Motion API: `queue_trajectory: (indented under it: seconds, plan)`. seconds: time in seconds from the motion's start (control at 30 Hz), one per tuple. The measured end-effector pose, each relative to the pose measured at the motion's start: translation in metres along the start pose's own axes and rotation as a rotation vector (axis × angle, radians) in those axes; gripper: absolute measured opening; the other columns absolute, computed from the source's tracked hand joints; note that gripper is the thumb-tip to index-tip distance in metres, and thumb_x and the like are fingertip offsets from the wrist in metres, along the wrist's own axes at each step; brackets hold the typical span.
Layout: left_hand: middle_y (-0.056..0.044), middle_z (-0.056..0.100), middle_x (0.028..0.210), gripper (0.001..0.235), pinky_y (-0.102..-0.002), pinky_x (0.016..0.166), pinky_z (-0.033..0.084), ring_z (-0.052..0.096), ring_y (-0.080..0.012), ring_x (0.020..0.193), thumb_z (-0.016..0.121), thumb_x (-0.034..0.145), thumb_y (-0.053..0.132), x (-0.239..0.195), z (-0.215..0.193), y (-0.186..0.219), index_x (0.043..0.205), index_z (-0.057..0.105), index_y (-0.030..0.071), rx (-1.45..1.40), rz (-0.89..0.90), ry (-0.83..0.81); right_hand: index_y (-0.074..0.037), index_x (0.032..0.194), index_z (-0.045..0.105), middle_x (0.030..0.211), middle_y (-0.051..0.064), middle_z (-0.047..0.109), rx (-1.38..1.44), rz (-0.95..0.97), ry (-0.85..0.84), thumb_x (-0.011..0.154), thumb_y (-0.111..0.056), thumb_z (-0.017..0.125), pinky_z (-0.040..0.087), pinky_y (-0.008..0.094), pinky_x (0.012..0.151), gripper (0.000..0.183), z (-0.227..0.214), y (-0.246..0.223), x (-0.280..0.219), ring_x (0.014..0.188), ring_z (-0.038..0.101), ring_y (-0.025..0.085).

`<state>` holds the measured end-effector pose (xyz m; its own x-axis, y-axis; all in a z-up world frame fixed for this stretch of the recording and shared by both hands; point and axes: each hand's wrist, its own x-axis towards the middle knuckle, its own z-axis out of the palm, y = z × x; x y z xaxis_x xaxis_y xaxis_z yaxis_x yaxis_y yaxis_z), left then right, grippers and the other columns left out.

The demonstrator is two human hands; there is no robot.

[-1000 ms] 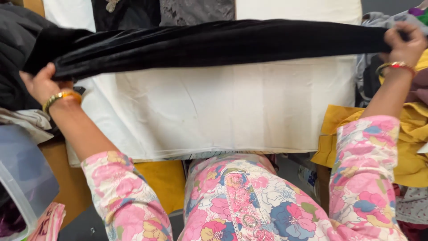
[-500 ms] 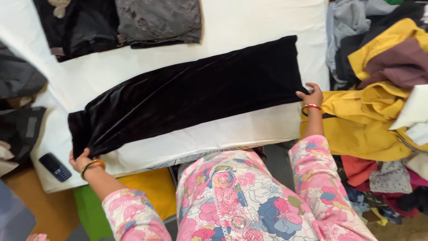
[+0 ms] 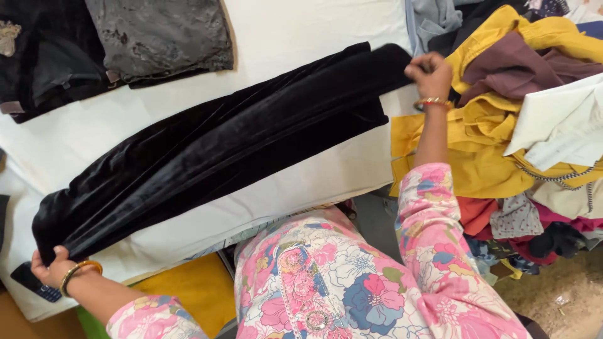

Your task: The person folds several pieces of black velvet fabric on a white-covered table. They smooth out each piece, fold it into a neat rectangle, and place it in a stack. The process is repeated for multiple items.

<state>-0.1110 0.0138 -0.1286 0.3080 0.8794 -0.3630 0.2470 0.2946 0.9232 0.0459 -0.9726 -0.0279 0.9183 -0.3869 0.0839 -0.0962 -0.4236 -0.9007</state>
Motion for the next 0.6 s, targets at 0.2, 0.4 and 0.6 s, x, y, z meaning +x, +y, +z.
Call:
queue_trajectory:
  seconds: [0.2, 0.4, 0.6]
  plan:
    - [-0.004, 0.067, 0.124, 0.056, -0.033, 0.087, 0.065, 0.069, -0.015, 0.103, 0.065, 0.087, -0.016, -0.006, -0.004, -0.015, 0.128, 0.067, 0.022, 0.08, -0.115, 0.117, -0.01, 0.098, 0.076, 0.084, 0.011, 0.072, -0.645, 0.371, 0.028, 0.07, -0.019, 0.094, 0.055, 0.036, 0.07, 0.034, 0.042, 0.107, -0.085, 0.075, 0.068, 0.024]
    - [-0.006, 0.073, 0.113, 0.051, -0.04, 0.068, 0.063, 0.073, -0.0221, 0.089, 0.074, 0.083, -0.005, -0.049, 0.023, -0.002, 0.122, 0.056, 0.023, 0.051, -0.247, 0.173, -0.007, 0.108, 0.07, 0.093, 0.017, 0.07, -0.723, 0.277, 0.146, 0.064, -0.027, 0.097, 0.053, 0.044, 0.076, 0.057, 0.061, 0.075, -0.108, 0.085, 0.065, 0.035]
    - [-0.007, 0.069, 0.114, 0.047, -0.039, 0.053, 0.055, 0.069, -0.0258, 0.083, 0.077, 0.088, 0.004, -0.059, 0.039, -0.013, 0.122, 0.05, 0.022, 0.11, -0.278, 0.163, 0.004, 0.11, 0.064, 0.1, 0.015, 0.071, -0.492, 0.331, -0.123, 0.067, -0.029, 0.105, 0.054, 0.037, 0.078, 0.068, 0.038, 0.232, -0.079, 0.087, 0.068, 0.019]
